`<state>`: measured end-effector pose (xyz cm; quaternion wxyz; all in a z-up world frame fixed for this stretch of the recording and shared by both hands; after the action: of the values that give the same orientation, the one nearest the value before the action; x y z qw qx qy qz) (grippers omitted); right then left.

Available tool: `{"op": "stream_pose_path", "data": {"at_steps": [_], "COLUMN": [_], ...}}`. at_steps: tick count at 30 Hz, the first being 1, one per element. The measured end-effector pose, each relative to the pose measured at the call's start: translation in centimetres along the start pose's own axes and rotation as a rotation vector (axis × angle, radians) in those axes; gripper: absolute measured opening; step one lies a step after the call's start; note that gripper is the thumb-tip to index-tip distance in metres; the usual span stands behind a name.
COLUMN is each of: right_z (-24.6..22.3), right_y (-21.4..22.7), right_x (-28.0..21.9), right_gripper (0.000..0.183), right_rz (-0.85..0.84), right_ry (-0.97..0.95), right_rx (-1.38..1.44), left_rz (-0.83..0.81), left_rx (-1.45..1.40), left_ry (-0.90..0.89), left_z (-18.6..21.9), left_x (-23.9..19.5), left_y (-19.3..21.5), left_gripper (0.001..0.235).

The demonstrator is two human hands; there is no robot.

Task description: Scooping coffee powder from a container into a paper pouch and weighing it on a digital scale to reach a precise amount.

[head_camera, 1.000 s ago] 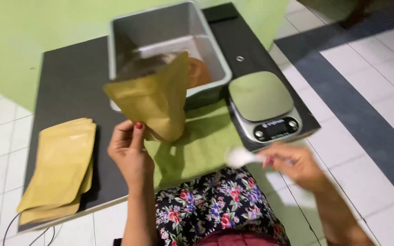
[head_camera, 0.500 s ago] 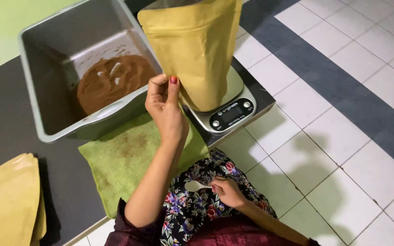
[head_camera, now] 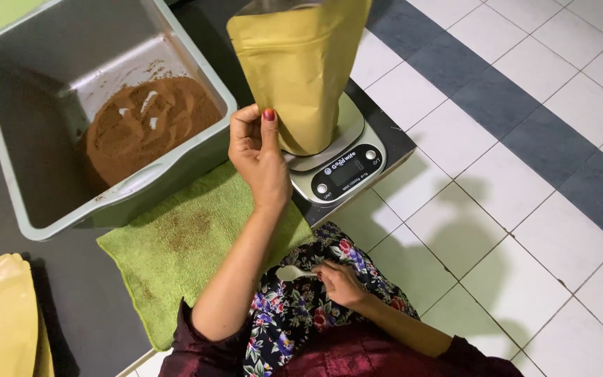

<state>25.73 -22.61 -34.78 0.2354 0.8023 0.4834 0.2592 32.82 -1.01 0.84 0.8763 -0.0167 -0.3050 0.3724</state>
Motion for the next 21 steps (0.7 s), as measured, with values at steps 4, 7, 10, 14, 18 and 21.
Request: {"op": "stream_pose_path", "data": {"at_steps": [4, 7, 10, 14, 18, 21], "right_z": [-1.2, -1.2, -2.4, -0.6, -2.1, -1.9], "right_y": [1.0, 0.8, 1.9, 0.5, 1.6, 1.0], "right_x": [0.5, 0.9, 0.9, 0.5, 1.9, 2.0], "right_gripper": [0.034, 0.038, 0.032, 0.040, 0.027, 0.022], "right_rz": [-0.021, 0.060, 0.000, -0.041, -0.018, -0.013], "right_ry": [0.030, 0.061, 0.021, -0.009, 0.021, 0.023], "right_rx": [-0.006, -0.032, 0.012, -0.002, -0.053, -0.091], "left_rz": [-0.014, -0.095, -0.096, 0.046, 0.128, 0.039], "left_rx": [0.082, 0.170, 0.251, 0.313, 0.330, 0.408], "left_ry": [0.084, 0.148, 0.084, 0.159, 0.376, 0.368], "left_z": [1.4, 6.9, 9.3, 7.7, 6.6, 6.0], "left_x": [-1.0, -3.1, -6.5, -10.9, -12.1, -12.3], "left_y": [0.4, 0.9, 3.4, 9.4, 12.2, 12.2], "left_gripper": [0.019, 0.050, 0.046, 0.023, 0.019, 0.019]}}
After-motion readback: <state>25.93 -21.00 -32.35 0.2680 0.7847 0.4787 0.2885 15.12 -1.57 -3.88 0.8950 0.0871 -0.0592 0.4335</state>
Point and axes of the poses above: each hand's wrist, its own x-axis towards the middle knuckle, its own y-axis out of the back of the hand, z = x × y, the point moved 1 cm from there along x, towards the middle knuckle, and after that the axes turned 7 degrees about -z, right-handed, at the moved point
